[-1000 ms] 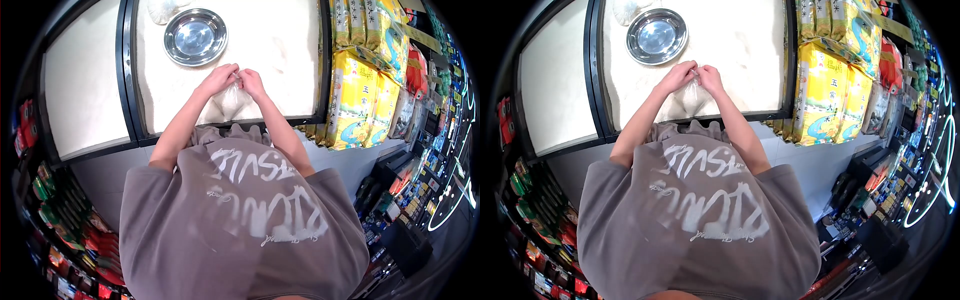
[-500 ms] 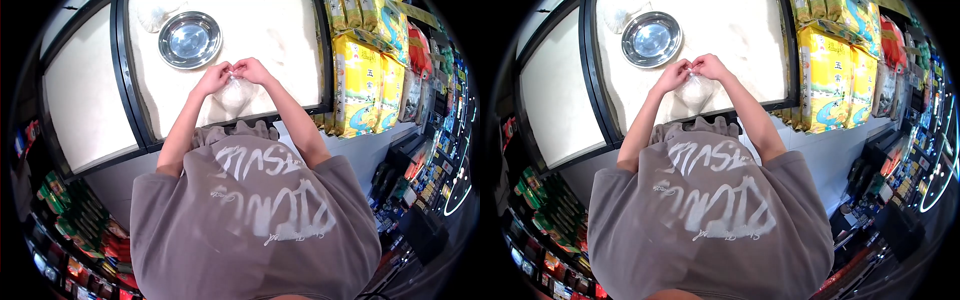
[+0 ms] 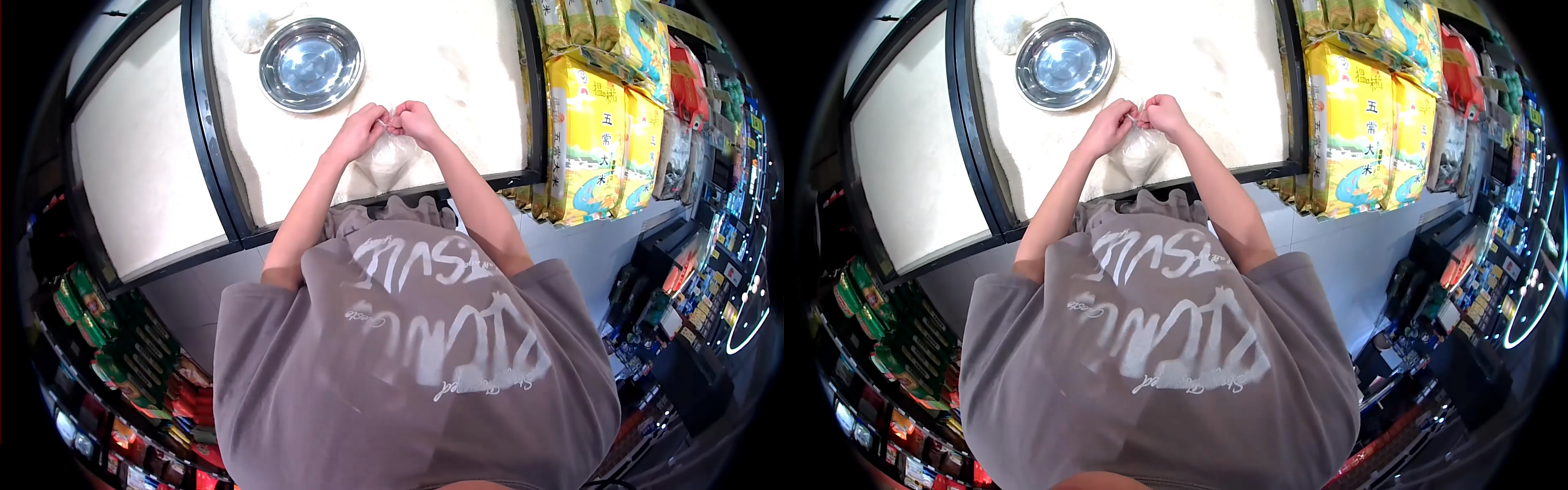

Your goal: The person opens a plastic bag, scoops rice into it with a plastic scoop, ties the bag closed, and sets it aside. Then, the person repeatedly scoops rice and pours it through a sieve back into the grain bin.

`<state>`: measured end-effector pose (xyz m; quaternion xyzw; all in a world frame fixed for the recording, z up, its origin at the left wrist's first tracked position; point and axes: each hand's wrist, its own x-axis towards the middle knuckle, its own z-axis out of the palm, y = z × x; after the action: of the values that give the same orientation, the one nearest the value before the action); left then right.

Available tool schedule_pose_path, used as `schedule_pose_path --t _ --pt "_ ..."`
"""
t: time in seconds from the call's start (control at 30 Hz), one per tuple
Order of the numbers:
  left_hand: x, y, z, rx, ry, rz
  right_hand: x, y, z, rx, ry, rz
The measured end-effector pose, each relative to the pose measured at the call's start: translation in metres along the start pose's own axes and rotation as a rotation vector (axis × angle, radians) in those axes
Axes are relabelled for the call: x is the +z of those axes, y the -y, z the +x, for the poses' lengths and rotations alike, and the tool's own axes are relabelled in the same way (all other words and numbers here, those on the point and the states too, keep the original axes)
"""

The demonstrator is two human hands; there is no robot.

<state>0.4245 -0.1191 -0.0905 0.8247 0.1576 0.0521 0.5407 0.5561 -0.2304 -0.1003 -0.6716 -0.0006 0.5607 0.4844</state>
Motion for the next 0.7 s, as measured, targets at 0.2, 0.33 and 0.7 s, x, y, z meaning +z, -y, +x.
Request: schedule_pose_path --t 0.2,0.33,0.7 --pt "0.002 0.006 -0.009 0.088 -0.057 -0.032 0.013 -0.005 -0.002 -0.048 -0.220 -0.059" --pt "-0.002 0.001 -0.018 -0.228 0.004 -0.218 -0.007 0.009 -0.022 -0.248 -0.120 -0.288" --pt "0.016 0.003 -0.012 -0.286 -0.080 -0.364 0.006 0.038 -0.014 -0.314 0.163 -1.128"
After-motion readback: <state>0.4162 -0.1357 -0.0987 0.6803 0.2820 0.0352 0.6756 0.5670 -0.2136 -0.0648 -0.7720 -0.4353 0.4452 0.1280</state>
